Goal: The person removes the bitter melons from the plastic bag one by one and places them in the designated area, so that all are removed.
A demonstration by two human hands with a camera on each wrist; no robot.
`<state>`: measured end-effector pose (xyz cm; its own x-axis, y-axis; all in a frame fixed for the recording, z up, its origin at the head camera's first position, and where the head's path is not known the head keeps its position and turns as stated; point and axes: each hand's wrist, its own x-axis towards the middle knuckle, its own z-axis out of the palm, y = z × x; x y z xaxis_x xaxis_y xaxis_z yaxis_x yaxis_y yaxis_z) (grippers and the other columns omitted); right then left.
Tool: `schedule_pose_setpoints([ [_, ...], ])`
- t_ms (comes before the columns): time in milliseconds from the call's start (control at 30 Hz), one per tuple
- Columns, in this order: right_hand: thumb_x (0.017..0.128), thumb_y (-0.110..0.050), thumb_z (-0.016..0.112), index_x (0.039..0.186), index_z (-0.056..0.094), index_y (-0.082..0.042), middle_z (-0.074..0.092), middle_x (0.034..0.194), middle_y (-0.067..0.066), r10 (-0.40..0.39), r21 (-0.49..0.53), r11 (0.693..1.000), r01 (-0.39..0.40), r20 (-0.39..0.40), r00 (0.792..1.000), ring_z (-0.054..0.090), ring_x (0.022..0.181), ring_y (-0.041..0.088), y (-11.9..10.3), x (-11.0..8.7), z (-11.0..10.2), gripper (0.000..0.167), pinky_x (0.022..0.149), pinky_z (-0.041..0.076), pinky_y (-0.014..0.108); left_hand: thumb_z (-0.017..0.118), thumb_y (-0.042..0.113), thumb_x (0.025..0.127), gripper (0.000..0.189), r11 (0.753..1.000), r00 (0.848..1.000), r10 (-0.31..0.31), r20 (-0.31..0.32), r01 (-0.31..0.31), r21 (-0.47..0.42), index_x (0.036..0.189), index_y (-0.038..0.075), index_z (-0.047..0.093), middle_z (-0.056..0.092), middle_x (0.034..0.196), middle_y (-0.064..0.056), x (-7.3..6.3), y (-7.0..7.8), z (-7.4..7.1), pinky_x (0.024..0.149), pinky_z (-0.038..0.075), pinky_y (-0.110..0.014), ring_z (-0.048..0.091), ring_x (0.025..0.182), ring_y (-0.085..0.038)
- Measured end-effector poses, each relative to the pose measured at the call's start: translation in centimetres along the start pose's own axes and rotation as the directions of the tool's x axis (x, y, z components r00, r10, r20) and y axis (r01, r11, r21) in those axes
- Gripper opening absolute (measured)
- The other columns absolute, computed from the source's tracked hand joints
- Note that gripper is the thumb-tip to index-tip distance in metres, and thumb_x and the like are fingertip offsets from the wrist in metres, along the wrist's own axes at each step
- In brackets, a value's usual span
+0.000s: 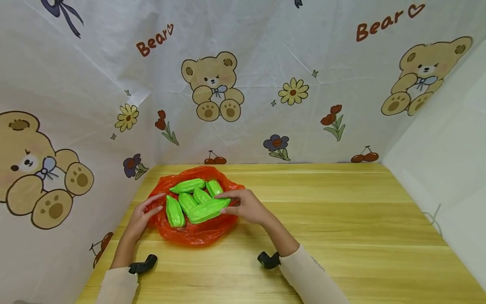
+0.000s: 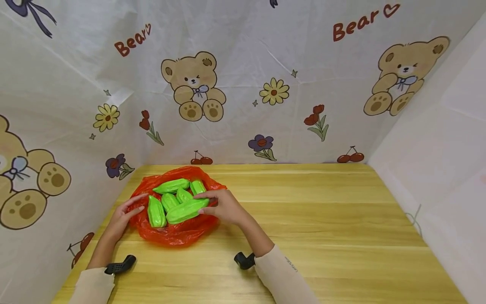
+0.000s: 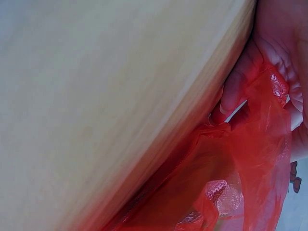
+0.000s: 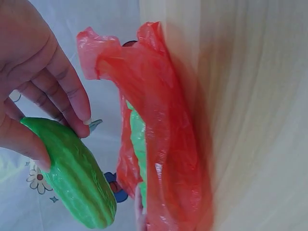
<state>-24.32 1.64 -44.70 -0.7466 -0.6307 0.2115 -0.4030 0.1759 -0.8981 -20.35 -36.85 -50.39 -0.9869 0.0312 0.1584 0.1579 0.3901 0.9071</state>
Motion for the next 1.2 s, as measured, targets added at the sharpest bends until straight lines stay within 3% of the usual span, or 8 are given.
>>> schedule_pose_setpoints([
  [133,0.088,-0.01,0.079,0.126,0.073,-0.012,0.072,0.112,0.007,-0.008,0.011,1.0,0.008,-0.006,1.0,0.067,0.088,0.029,-0.7,-0.3,-0.7,0.038,0.075,0.057,0.026,0.06,0.009,0.102,0.045,1.0,1.0,-0.017,0.005,0.017,-0.005,0.143,-0.006,0.052,0.048,0.148,-0.029,0.0,0.1,-0.1,0.12,0.024,-0.043,0.039,0.138,-0.005],
  [233,0.089,-0.009,0.078,0.127,0.072,-0.014,0.072,0.114,0.005,0.0,0.014,1.0,0.0,-0.018,1.0,0.068,0.089,0.03,-1.1,-0.5,-1.2,0.038,0.076,0.058,0.027,0.06,0.008,0.101,0.045,1.0,1.0,-0.017,0.004,0.017,-0.017,0.143,-0.007,0.052,0.047,0.148,-0.031,0.0,0.1,0.0,0.118,0.018,-0.064,0.039,0.136,-0.003],
  [300,0.09,-0.01,0.078,0.127,0.072,-0.016,0.071,0.114,0.003,0.013,0.016,1.0,-0.013,-0.024,1.0,0.068,0.089,0.03,-1.2,-0.5,-1.6,0.039,0.076,0.059,0.03,0.06,0.008,0.101,0.045,1.0,1.0,-0.015,0.0,0.015,-0.024,0.143,-0.006,0.052,0.047,0.148,-0.03,0.0,-0.5,0.0,0.117,0.016,-0.067,0.038,0.135,-0.001],
  [400,0.09,-0.011,0.078,0.127,0.072,-0.019,0.071,0.115,0.002,0.033,0.02,0.999,-0.032,-0.037,0.999,0.069,0.089,0.031,-1.3,-0.7,-2.1,0.039,0.076,0.06,0.035,0.06,0.013,0.102,0.046,1.0,1.0,-0.004,-0.008,0.004,-0.019,0.145,-0.001,0.053,0.048,0.149,-0.026,0.4,-2.2,-0.2,0.122,0.021,-0.044,0.037,0.135,0.002],
  [533,0.09,-0.01,0.078,0.127,0.073,-0.018,0.07,0.119,0.005,0.033,0.025,0.999,-0.032,-0.056,0.998,0.069,0.088,0.029,-1.3,-0.8,-2.7,0.038,0.076,0.061,0.043,0.06,0.019,0.103,0.046,1.0,1.0,0.018,-0.014,-0.018,-0.001,0.145,0.004,0.054,0.051,0.149,-0.02,0.8,-3.8,-0.3,0.107,0.025,-0.015,0.037,0.136,0.003],
  [933,0.09,-0.006,0.077,0.129,0.07,-0.009,0.07,0.122,0.01,0.023,0.022,1.0,-0.021,-0.098,0.995,0.067,0.094,0.031,-1.4,-1.0,-4.4,0.04,0.076,0.059,0.03,0.059,0.01,0.102,0.045,1.0,1.0,0.019,-0.013,-0.02,-0.005,0.145,-0.002,0.052,0.049,0.148,-0.026,1.0,-3.4,-0.3,0.103,0.027,-0.008,0.039,0.135,0.002],
  [1200,0.09,0.0,0.075,0.131,0.068,-0.002,0.069,0.122,0.016,0.056,0.027,0.998,-0.053,-0.123,0.991,0.067,0.098,0.036,-2.4,-1.5,-5.7,0.042,0.079,0.059,0.03,0.059,0.01,0.102,0.045,1.0,1.0,-0.004,0.0,0.004,0.008,0.143,-0.006,0.052,0.049,0.147,-0.029,0.2,-0.5,0.0,0.102,0.029,-0.012,0.04,0.134,0.001],
])
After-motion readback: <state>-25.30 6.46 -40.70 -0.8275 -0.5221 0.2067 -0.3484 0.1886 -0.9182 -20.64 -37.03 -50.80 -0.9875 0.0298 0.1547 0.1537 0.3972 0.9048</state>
